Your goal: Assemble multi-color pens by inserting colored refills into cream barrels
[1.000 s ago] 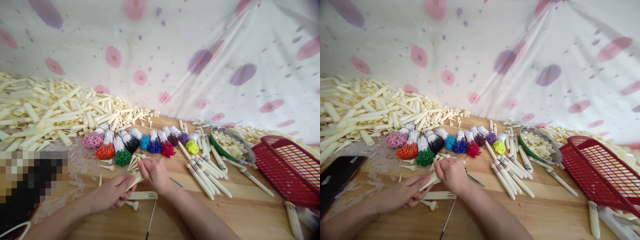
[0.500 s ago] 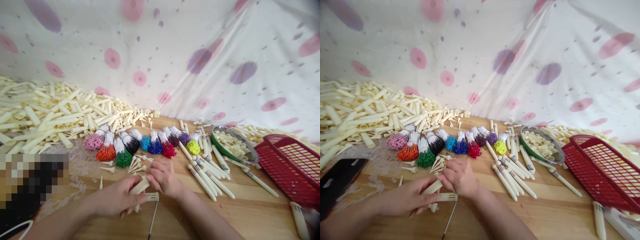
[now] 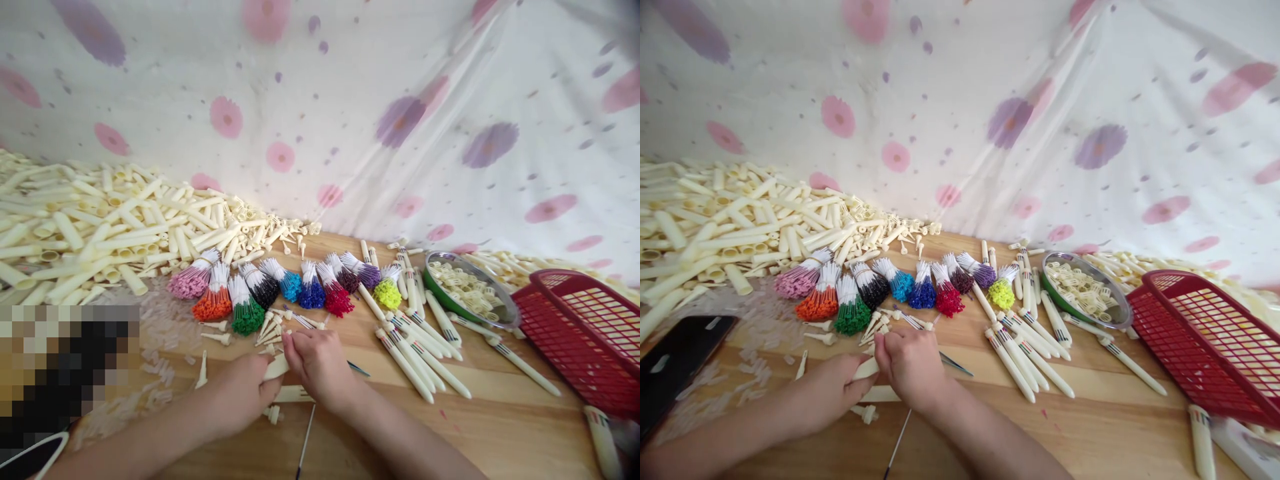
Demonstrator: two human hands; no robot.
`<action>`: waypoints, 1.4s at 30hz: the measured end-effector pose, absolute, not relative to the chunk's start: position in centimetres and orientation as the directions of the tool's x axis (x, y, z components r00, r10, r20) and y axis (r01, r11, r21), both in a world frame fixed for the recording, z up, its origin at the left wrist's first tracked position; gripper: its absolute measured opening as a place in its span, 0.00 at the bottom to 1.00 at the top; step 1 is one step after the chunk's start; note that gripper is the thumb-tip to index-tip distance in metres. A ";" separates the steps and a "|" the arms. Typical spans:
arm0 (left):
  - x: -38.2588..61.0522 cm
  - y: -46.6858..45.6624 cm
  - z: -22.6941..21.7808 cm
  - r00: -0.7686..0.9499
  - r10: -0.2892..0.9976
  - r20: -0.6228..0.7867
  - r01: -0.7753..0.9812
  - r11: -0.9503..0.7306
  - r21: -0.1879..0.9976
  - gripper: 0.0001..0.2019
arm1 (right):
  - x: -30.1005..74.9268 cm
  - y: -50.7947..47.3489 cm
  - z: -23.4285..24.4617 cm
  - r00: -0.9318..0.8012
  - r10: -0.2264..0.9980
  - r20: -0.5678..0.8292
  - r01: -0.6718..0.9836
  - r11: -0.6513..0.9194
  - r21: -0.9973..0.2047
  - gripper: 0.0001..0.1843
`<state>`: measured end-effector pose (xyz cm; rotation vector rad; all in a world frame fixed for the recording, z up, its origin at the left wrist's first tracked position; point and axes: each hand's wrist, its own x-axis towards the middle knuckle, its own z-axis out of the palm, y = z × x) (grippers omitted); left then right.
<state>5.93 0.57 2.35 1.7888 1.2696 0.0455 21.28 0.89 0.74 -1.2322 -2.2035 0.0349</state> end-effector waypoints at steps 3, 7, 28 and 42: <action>6.2 0.4 2.4 0.418 0.798 -0.433 0.822 -0.130 0.554 0.11 | 21.2 0.8 0.4 -0.339 0.825 0.453 0.802 0.505 -0.320 0.25; 6.4 0.2 2.4 0.367 0.843 -0.393 0.887 -0.189 0.422 0.13 | 21.3 0.4 0.4 -0.331 0.848 0.414 0.819 0.476 -0.319 0.24; -7.6 8.3 4.5 0.102 0.984 0.147 0.984 -0.122 0.129 0.14 | 24.1 -0.3 0.6 -0.315 0.890 0.331 0.897 0.393 -0.203 0.11; -14.7 11.0 1.7 0.220 0.971 0.091 0.973 -0.211 -0.092 0.18 | 25.9 17.8 4.0 0.060 0.992 0.109 0.984 -0.040 -0.174 0.13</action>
